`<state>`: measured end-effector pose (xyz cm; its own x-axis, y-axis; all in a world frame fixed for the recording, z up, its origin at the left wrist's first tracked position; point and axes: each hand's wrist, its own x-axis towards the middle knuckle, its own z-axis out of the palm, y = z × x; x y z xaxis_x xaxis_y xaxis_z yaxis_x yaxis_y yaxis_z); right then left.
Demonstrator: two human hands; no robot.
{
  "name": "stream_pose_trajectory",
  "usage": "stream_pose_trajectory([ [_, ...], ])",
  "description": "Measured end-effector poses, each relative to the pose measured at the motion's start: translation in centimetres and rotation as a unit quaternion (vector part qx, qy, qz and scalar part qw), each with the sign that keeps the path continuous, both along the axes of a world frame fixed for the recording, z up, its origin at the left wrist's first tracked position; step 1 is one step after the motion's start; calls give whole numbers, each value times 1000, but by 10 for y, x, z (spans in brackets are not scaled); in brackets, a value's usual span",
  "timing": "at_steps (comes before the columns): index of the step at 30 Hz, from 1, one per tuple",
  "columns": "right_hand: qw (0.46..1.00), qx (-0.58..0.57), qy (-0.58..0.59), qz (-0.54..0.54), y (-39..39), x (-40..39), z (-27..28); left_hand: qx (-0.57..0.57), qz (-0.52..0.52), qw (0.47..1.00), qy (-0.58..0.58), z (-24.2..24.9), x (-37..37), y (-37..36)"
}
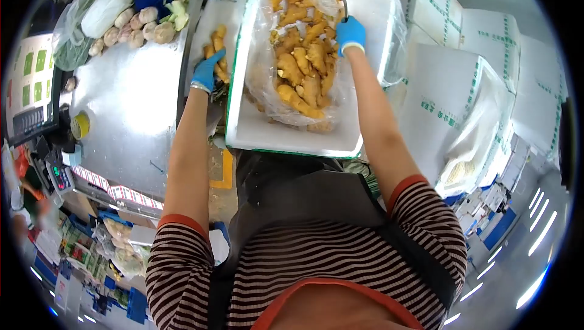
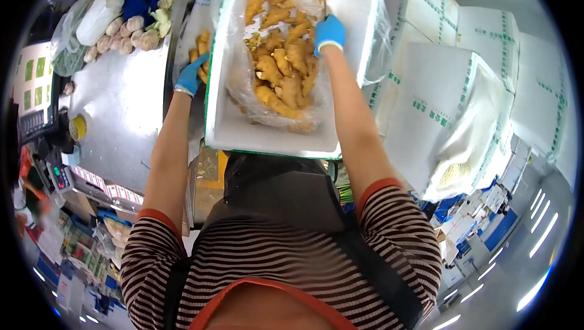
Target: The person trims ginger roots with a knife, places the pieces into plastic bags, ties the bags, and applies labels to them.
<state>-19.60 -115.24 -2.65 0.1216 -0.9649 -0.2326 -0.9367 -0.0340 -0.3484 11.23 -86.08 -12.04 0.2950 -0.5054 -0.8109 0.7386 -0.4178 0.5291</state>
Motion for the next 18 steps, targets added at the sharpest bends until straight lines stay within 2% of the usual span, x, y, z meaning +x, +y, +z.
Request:
stream_pose_trajectory([
  [1, 994, 13, 94, 49, -9, 8, -6, -137, 62, 981, 125, 15, 0, 8],
  [2, 977, 27, 185, 100, -14, 18, -14, -122, 160, 973, 116, 45, -8, 11],
  [4, 964, 71, 238, 94, -29, 20, -49, -226, 175, 933, 218, 49, -2, 39],
  [6, 959, 24, 267, 89, -24, 22, -42, -278, 198, 909, 241, 101, -23, 45],
  [7, 911, 34, 347, 220, -35, 14, -48, -350, 191, 859, 322, 107, -28, 50],
  [8, 839, 42, 421, 342, -43, 4, -52, -364, 176, 861, 308, 113, -31, 54],
  [10, 960, 63, 242, 126, -47, -1, -43, -371, 178, 878, 243, 137, -42, 56],
  [11, 987, 68, 143, 14, -49, 0, -35, -352, 179, 893, 216, 154, -49, 53],
  [12, 993, 100, 54, -35, -43, 1, -17, -331, 181, 907, 188, 174, -54, 50],
  [14, 971, 159, -125, -131, -9, -2, 38, -302, 160, 930, 134, 199, -54, 51],
  [16, 941, 140, -281, -126, 34, -13, 86, -288, 106, 948, 87, 214, -54, 51],
  [18, 886, 226, -402, -47, 79, -12, 148, -288, 77, 952, 70, 234, -59, 47],
])
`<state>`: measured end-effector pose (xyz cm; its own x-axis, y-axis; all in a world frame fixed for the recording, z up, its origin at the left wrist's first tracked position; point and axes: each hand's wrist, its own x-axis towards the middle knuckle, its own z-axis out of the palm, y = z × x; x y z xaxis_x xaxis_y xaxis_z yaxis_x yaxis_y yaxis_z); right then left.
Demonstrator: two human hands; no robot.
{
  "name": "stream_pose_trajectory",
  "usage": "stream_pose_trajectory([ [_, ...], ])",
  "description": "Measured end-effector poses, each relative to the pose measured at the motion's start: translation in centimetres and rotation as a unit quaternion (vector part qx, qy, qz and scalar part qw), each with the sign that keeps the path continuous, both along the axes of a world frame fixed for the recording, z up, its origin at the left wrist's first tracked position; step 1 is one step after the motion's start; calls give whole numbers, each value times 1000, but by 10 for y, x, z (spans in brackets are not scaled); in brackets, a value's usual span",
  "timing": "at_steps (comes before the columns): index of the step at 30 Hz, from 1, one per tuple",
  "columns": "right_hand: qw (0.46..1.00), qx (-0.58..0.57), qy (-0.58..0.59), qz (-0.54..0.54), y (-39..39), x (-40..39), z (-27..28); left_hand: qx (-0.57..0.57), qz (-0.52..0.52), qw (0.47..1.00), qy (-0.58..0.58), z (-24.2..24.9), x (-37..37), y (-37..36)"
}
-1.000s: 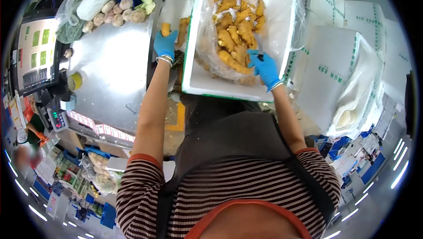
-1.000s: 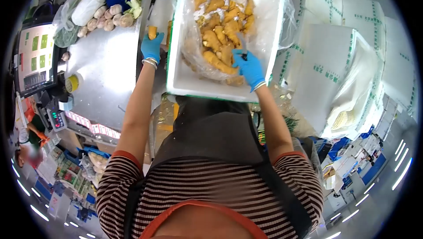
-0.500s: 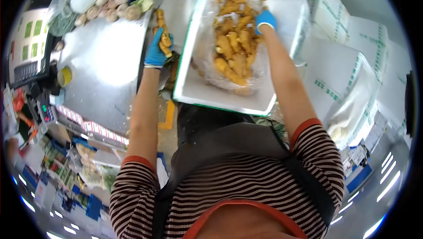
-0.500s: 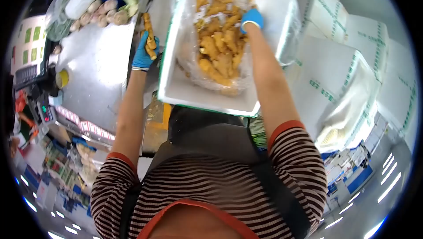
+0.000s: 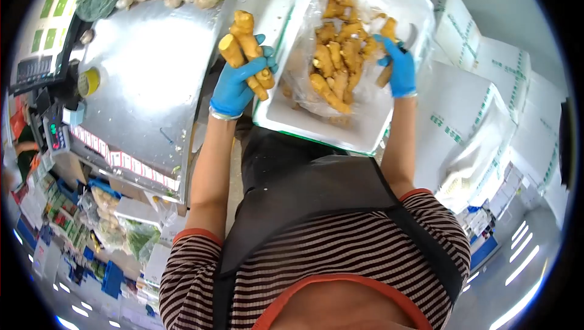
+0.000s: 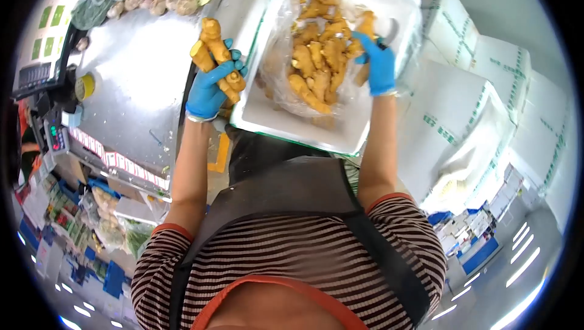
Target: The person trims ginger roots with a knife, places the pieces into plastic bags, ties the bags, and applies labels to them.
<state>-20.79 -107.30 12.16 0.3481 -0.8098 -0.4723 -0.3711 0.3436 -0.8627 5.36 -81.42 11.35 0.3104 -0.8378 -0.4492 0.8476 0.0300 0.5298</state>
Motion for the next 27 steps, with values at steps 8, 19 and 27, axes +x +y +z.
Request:
stream_pose_trajectory([
  [8, 978, 116, -173, 3, 145, 64, 62, 7, 1, 999, -42, 43, -64, -15],
  [19, 834, -318, -55, 447, 231, 133, 80, 75, 97, 985, -121, 59, -34, 135],
  [27, 834, 35, -54, 549, 396, 249, 92, 173, 521, 834, 55, 44, -80, 398],
])
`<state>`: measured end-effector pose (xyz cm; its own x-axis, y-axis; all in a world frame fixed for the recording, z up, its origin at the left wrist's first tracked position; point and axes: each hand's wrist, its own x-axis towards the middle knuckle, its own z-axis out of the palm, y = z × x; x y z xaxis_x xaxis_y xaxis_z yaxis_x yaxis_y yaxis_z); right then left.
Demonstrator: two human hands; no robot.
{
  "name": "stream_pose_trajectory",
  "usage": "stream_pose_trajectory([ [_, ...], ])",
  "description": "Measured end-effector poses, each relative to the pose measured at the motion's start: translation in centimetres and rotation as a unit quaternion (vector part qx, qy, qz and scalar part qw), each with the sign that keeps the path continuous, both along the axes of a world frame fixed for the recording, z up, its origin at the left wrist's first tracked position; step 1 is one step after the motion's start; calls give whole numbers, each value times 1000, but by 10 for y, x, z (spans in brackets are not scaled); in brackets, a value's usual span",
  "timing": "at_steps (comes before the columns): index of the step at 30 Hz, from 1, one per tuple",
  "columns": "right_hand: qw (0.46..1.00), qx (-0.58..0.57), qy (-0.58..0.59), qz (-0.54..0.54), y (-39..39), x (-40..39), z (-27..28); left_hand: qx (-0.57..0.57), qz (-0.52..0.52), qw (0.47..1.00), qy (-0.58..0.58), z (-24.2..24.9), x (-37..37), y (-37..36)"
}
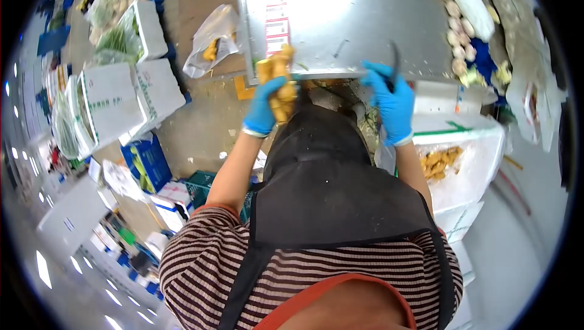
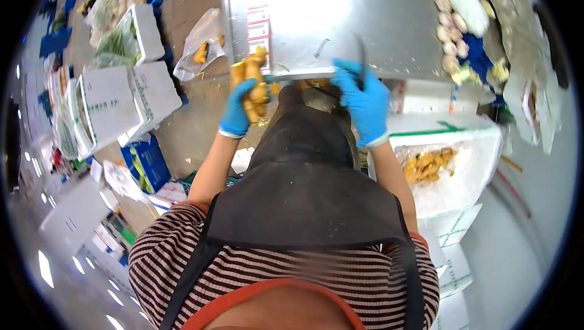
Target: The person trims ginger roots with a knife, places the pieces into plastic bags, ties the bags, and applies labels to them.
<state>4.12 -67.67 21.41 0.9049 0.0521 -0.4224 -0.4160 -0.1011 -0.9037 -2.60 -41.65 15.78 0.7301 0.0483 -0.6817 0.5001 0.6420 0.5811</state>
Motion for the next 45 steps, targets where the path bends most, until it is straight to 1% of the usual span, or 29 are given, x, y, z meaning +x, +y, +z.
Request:
stream_pose_trajectory([
  [3, 976, 64, 108, 178, 113, 32, -13, -50, 143, 989, 6, -42, -30, 100],
  [5, 959, 166, 83, 216, 203, 38, -74, -87, 222, 971, 27, -86, -40, 159],
  [7, 949, 88, 132, 273, 287, 46, -95, -137, 299, 944, 37, -140, -33, 209],
  [8, 955, -8, 112, 276, 324, 50, -114, -166, 305, 937, 21, -181, -31, 237],
  [11, 937, -248, 46, 241, 414, 57, -209, -201, 311, 929, 5, -248, 12, 282],
  [13, 931, -298, 71, 198, 437, 66, -230, -218, 316, 923, -31, -283, 43, 304],
  [14, 945, -233, 107, 202, 444, 77, -243, -318, 243, 900, -173, -332, 46, 327],
  [15, 953, -168, 144, 206, 449, 88, -258, -247, 304, 910, -137, -336, 65, 339],
  [16, 956, -103, 182, 207, 452, 96, -267, -176, 362, 910, -96, -328, 84, 345],
  [19, 974, 82, 126, 167, 460, 119, -234, -117, 405, 907, -14, -317, 103, 371],
  [21, 974, 69, 141, 161, 457, 130, -195, 6, 329, 944, 7, -297, 98, 378],
  [22, 972, 62, 145, 171, 452, 134, -193, 137, 245, 960, 8, -284, 89, 375],
  [23, 971, 56, 149, 180, 448, 137, -193, 404, 64, 913, 3, -273, 74, 372],
  [24, 962, 64, 172, 200, 445, 137, -198, 598, -53, 800, 3, -257, 65, 368],
  [26, 954, 48, 176, 236, 440, 129, -200, 667, -89, 739, 9, -235, 63, 364],
  [28, 954, 11, 184, 237, 430, 125, -179, 667, -40, 744, -18, -248, 59, 362],
  [29, 959, 9, 181, 219, 421, 120, -156, 575, -42, 817, -19, -231, 62, 359],
  [30, 963, 24, 160, 215, 405, 121, -133, 463, 60, 879, -94, -290, 54, 362],
  [31, 965, 42, 143, 216, 393, 120, -111, 161, 167, 960, -157, -298, 49, 365],
  [32, 966, 40, 118, 227, 374, 124, -83, -144, 295, 932, -154, -304, 43, 368],
  [33, 973, 18, 106, 205, 346, 128, -68, -133, 297, 939, -112, -278, 41, 358],
  [36, 984, -155, 23, 84, 228, 148, -102, -70, 278, 958, -24, -152, 18, 323],
  [38, 941, -336, -8, 35, 142, 152, -132, 8, 222, 975, -18, -117, -7, 306],
  [39, 898, -434, -29, 57, 93, 155, -159, 128, 232, 964, 0, -129, -18, 307],
  [40, 845, -526, -50, 80, 56, 158, -173, 248, 238, 939, 21, -154, -33, 314],
  [41, 834, -544, -29, 85, 38, 159, -170, 365, 239, 899, 43, -166, -45, 317],
  [43, 810, -578, 17, 94, 16, 153, -171, 561, 187, 798, 117, -140, -35, 327],
  [44, 793, -603, -4, 81, 14, 149, -173, 647, 155, 731, 151, -132, -26, 332],
  [45, 775, -628, -26, 68, 14, 145, -175, 656, 135, 717, 192, -137, -17, 336],
])
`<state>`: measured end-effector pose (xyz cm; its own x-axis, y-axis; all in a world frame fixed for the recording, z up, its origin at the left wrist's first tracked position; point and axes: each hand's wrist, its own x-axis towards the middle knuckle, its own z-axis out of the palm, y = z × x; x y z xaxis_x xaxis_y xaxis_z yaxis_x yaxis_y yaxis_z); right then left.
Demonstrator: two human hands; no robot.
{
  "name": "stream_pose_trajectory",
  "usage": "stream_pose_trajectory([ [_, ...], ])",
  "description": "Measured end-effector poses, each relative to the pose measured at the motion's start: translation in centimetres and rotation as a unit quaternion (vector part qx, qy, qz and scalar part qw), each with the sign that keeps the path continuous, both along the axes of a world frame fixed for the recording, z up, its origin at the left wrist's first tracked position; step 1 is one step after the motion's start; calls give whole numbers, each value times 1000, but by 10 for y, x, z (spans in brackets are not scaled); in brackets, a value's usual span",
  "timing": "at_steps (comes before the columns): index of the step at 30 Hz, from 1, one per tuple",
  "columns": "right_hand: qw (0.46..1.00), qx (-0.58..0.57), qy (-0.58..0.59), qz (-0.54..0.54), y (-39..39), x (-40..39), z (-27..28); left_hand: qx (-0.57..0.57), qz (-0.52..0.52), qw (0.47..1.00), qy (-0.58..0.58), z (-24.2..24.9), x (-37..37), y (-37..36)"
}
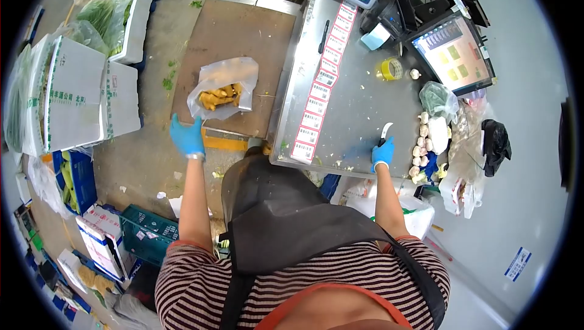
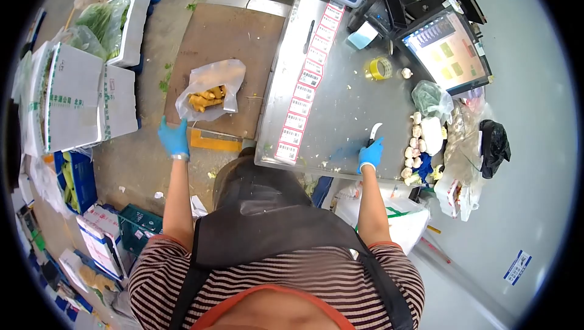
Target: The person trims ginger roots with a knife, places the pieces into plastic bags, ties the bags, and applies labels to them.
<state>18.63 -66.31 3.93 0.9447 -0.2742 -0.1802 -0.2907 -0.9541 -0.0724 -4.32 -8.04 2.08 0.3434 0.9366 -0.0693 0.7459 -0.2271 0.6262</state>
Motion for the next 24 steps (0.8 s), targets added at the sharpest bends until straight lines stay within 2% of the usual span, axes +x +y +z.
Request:
stream_pose_trajectory([
  [1, 999, -29, -29, 6, 3, -1, 1, 6, 14, 999, 45, -10, 11, 8],
  [5, 983, 52, -106, 139, 53, -7, 45, 68, 49, 987, 139, -33, 39, 18],
  [7, 962, 79, -160, 209, 51, -7, 35, -8, 75, 977, 198, -31, 49, 17],
  [8, 949, 94, -183, 240, 51, -11, 30, -78, -19, 977, 195, -72, 46, 39],
  [9, 955, 156, -144, 205, 52, -15, 29, -148, -112, 964, 191, -112, 38, 62],
  [10, 957, 215, -105, 167, 56, -15, 35, -287, -50, 954, -69, -111, 41, 62],
  [11, 952, 272, -67, 125, 63, -15, 42, -396, 18, 858, -326, -102, 50, 53],
  [12, 944, 300, -44, 130, 70, -15, 51, -415, -3, 851, -322, -70, 63, 52],
  [13, 935, 329, -24, 133, 78, -13, 62, -428, -16, 834, -348, -60, 73, 59],
  [14, 924, 357, -6, 134, 84, -12, 70, -407, -75, 846, -335, -24, 80, 48],
  [16, 884, 438, -5, 162, 104, -9, 78, -364, -196, 857, -309, 84, 106, 4],
  [18, 864, 472, 54, 169, 150, -9, 115, -373, -263, 831, -318, 142, 119, -21],
  [19, 832, 524, 51, 172, 174, -9, 131, -377, -297, 816, -321, 171, 124, -34],
  [20, 797, 576, 50, 175, 197, -10, 142, -359, -311, 828, -298, 204, 124, -47],
  [22, 808, 541, -35, 232, 237, -10, 145, -326, -380, 818, -284, 264, 123, -69],
  [24, 859, 427, -57, 277, 261, -16, 124, -313, -412, 797, -312, 304, 122, -92],
])
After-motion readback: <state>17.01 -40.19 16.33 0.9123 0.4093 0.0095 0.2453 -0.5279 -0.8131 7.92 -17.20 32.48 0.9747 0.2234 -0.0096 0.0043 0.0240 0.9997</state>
